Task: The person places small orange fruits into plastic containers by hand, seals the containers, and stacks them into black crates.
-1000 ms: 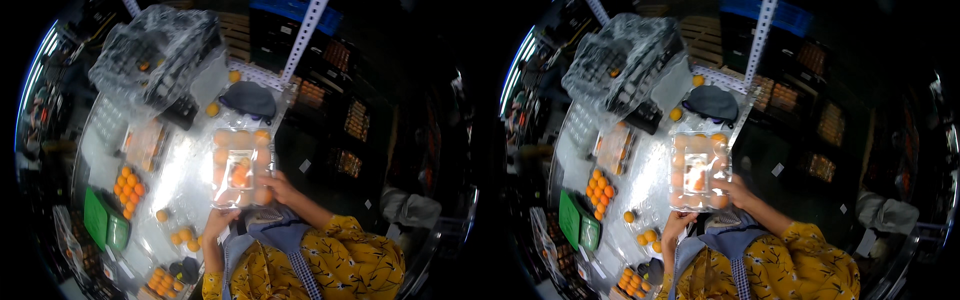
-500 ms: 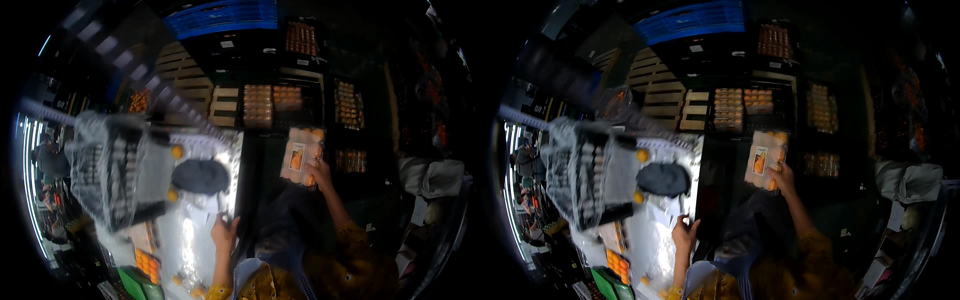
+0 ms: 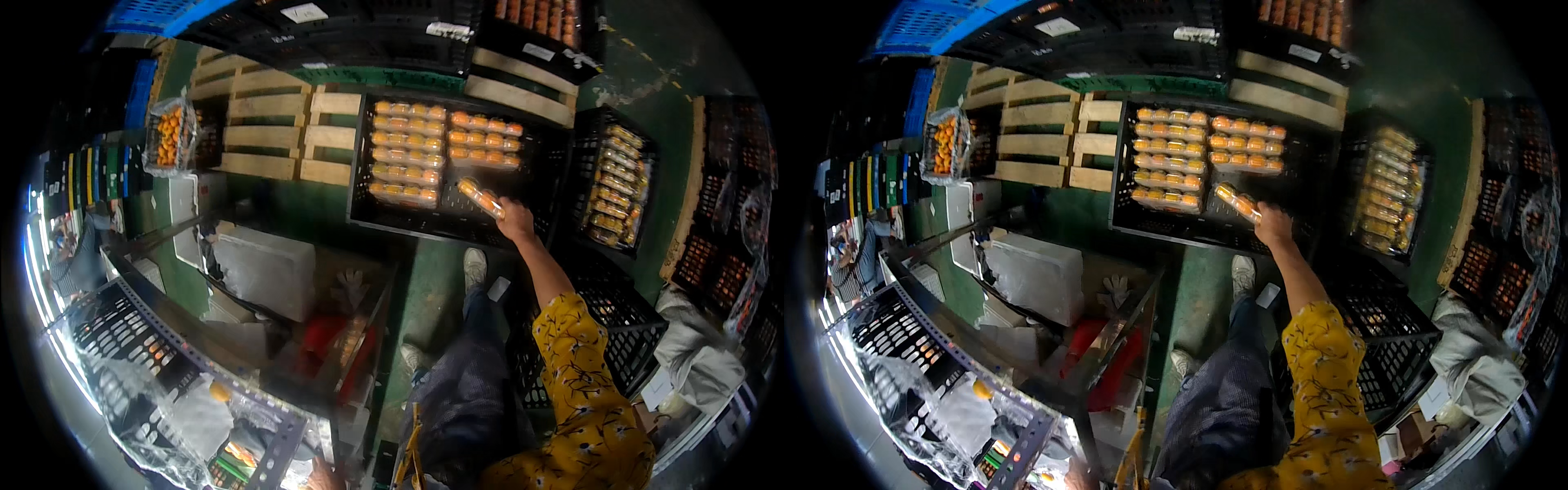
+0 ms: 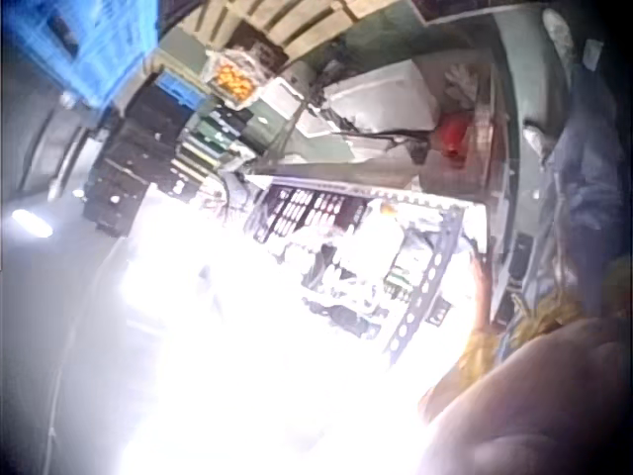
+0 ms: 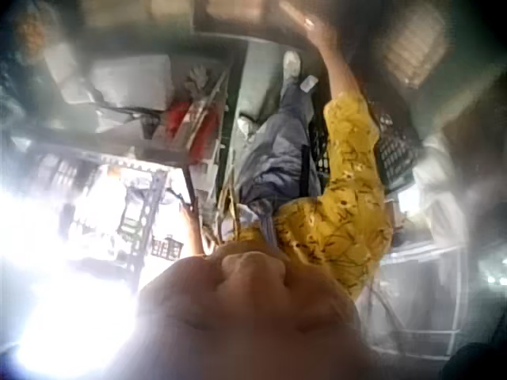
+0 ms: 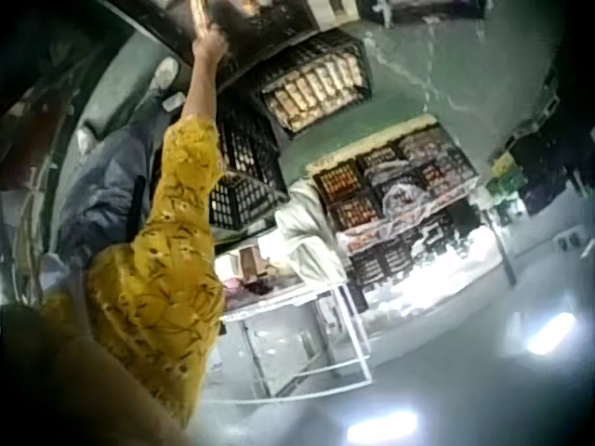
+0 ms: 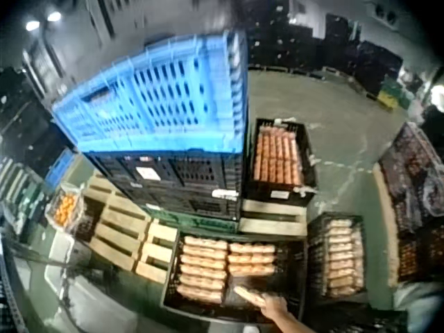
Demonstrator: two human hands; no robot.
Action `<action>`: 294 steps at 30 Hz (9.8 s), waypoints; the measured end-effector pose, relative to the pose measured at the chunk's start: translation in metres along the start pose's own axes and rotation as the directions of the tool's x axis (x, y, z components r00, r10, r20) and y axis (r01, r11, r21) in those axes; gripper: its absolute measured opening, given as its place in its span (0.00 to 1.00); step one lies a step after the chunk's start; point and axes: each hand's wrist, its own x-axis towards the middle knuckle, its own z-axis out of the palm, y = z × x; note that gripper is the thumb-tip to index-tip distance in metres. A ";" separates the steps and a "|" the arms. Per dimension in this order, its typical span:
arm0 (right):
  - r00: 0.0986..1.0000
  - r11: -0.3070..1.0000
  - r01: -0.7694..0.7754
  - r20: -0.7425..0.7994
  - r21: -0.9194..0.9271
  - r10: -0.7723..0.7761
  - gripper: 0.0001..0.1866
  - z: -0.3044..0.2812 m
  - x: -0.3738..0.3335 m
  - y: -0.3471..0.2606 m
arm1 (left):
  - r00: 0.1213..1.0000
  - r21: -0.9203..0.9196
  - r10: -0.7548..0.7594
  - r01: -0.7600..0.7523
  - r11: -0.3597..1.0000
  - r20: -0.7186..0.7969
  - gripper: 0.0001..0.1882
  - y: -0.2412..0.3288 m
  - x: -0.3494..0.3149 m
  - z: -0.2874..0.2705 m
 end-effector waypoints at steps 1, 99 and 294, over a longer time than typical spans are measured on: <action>0.988 0.998 -0.048 0.145 -0.045 0.054 0.17 0.002 0.019 -0.005 | 0.996 -0.008 0.057 -0.058 0.998 -0.073 0.39 -0.001 -0.007 0.000; 0.081 0.756 0.520 0.859 0.396 -0.506 0.19 0.150 -0.605 -0.535 | 0.666 -0.922 -0.721 -0.130 -0.366 0.192 0.21 -0.364 0.154 0.316; 0.043 0.424 0.548 0.482 0.721 -0.875 0.15 0.036 -0.584 -0.514 | 0.788 -0.130 0.081 0.002 -0.992 -0.611 0.25 -0.239 0.085 0.134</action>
